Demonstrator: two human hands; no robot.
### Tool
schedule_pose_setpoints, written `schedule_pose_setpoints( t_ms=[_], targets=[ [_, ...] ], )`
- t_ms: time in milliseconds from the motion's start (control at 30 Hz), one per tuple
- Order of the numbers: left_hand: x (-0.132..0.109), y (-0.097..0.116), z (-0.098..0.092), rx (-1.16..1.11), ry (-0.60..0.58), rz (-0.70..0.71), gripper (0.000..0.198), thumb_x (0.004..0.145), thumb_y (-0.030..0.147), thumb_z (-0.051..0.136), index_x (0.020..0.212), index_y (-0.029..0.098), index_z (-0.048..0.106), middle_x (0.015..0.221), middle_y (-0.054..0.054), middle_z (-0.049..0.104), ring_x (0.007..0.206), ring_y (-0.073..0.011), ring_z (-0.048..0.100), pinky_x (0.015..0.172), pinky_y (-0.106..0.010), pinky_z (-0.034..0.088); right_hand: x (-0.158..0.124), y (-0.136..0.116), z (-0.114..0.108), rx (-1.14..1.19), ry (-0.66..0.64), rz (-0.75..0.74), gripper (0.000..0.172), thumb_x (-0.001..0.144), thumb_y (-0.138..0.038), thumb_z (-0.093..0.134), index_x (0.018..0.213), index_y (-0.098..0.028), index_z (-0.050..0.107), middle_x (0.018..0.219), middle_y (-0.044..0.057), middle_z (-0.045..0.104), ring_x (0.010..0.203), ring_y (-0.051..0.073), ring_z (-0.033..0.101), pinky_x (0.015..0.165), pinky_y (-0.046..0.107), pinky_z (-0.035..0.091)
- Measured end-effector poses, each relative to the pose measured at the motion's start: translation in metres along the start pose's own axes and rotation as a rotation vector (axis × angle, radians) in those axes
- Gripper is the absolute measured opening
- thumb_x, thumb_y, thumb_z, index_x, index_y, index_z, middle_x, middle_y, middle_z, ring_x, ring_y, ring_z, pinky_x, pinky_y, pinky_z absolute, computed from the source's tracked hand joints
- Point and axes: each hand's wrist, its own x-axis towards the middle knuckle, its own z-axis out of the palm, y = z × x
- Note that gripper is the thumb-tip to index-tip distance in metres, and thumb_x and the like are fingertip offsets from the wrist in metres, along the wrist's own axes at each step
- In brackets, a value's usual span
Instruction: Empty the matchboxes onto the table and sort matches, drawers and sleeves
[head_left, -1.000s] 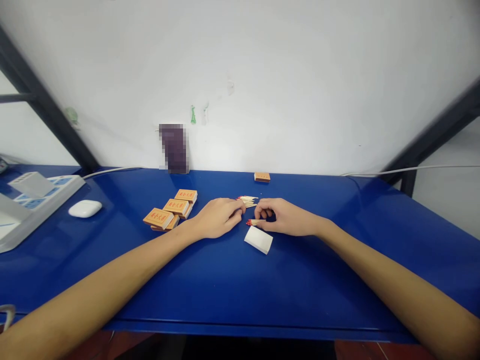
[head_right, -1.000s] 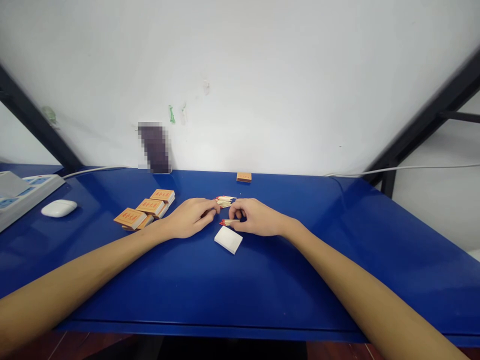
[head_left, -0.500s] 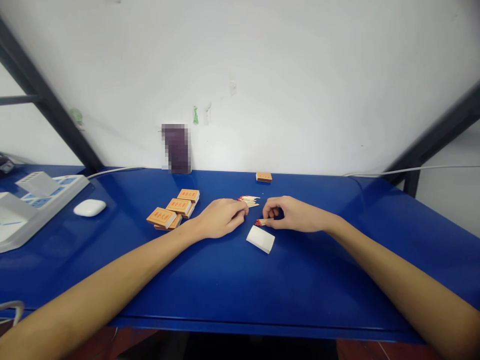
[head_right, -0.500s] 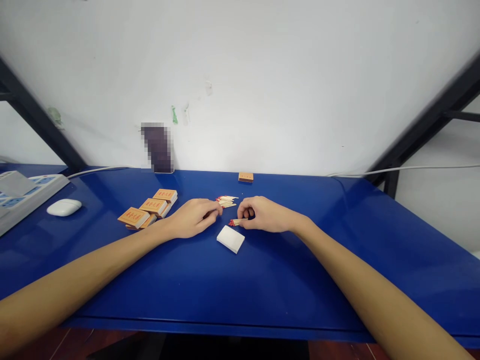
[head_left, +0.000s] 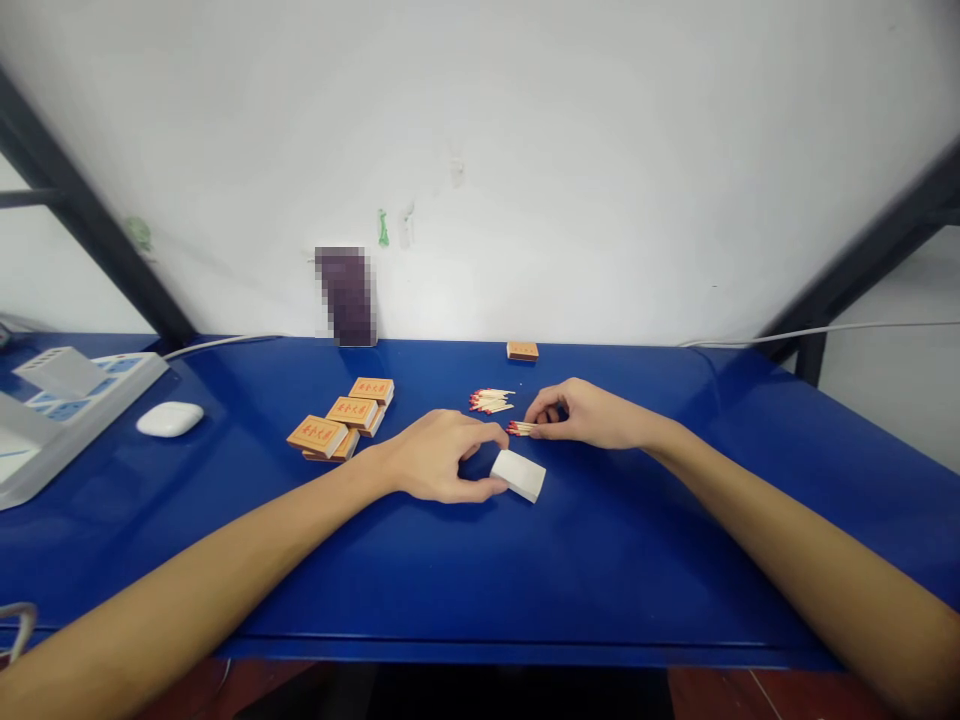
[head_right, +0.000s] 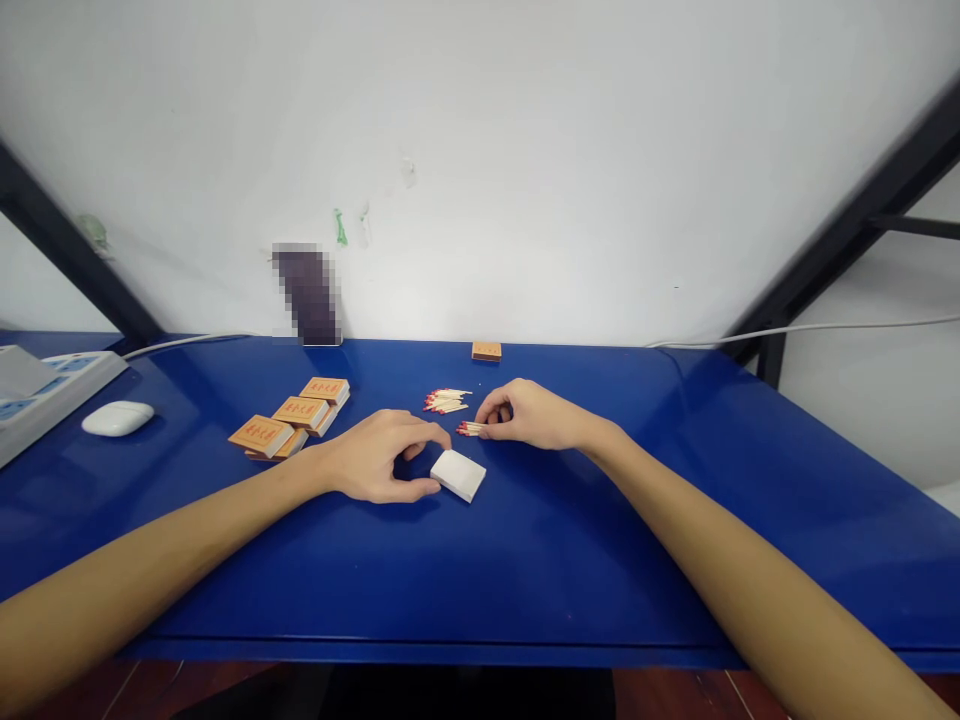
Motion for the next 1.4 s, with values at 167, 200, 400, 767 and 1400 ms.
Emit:
schedule_pose_setpoints(
  t_ms=[167, 200, 400, 767, 1400],
  targets=[
    [0.0, -0.001, 0.002, 0.011, 0.009, -0.021, 0.031, 0.082, 0.043, 0.064, 0.104, 0.021, 0.061, 0.067, 0.005, 0.056, 0.058, -0.0102, 0.051, 0.057, -0.025, 0.034, 0.0, -0.002, 0.001, -0.036, -0.002, -0.002, 0.046, 0.081, -0.063, 0.063, 0.09, -0.019, 0.072, 0.077, 0.004, 0.064, 0.066, 0.015, 0.053, 0.058, 0.029, 0.04],
    [0.001, -0.001, 0.003, 0.012, 0.009, -0.03, 0.031, 0.081, 0.043, 0.065, 0.103, 0.021, 0.061, 0.067, 0.006, 0.055, 0.058, -0.0101, 0.051, 0.057, -0.025, 0.034, 0.0, -0.001, 0.002, -0.056, 0.011, -0.008, 0.046, 0.081, -0.064, 0.062, 0.09, -0.019, 0.072, 0.078, 0.004, 0.064, 0.066, 0.015, 0.053, 0.059, 0.029, 0.04],
    [0.001, 0.0, 0.002, -0.009, -0.005, -0.074, 0.035, 0.077, 0.05, 0.068, 0.088, 0.02, 0.053, 0.064, 0.007, 0.052, 0.055, -0.0099, 0.046, 0.055, -0.025, 0.031, 0.002, -0.001, 0.007, -0.128, 0.086, -0.054, 0.039, 0.084, -0.057, 0.062, 0.089, -0.019, 0.071, 0.087, 0.005, 0.064, 0.071, 0.016, 0.052, 0.064, 0.03, 0.041],
    [0.001, -0.003, 0.005, 0.04, 0.07, -0.018, 0.031, 0.082, 0.037, 0.062, 0.107, 0.02, 0.058, 0.094, -0.004, 0.064, 0.086, -0.0192, 0.06, 0.076, -0.029, 0.044, 0.006, 0.002, 0.014, -0.148, 0.174, -0.115, 0.039, 0.088, -0.054, 0.057, 0.096, -0.02, 0.075, 0.084, 0.005, 0.065, 0.068, 0.015, 0.051, 0.064, 0.03, 0.041],
    [0.001, -0.002, 0.002, -0.003, 0.092, 0.129, 0.018, 0.088, 0.02, 0.047, 0.084, 0.017, 0.065, 0.093, -0.007, 0.071, 0.087, -0.0187, 0.064, 0.085, -0.031, 0.048, -0.001, -0.008, 0.009, -0.348, 0.127, -0.126, 0.019, 0.091, -0.033, 0.054, 0.088, -0.02, 0.067, 0.088, 0.005, 0.064, 0.075, 0.018, 0.056, 0.067, 0.031, 0.04]
  ],
)
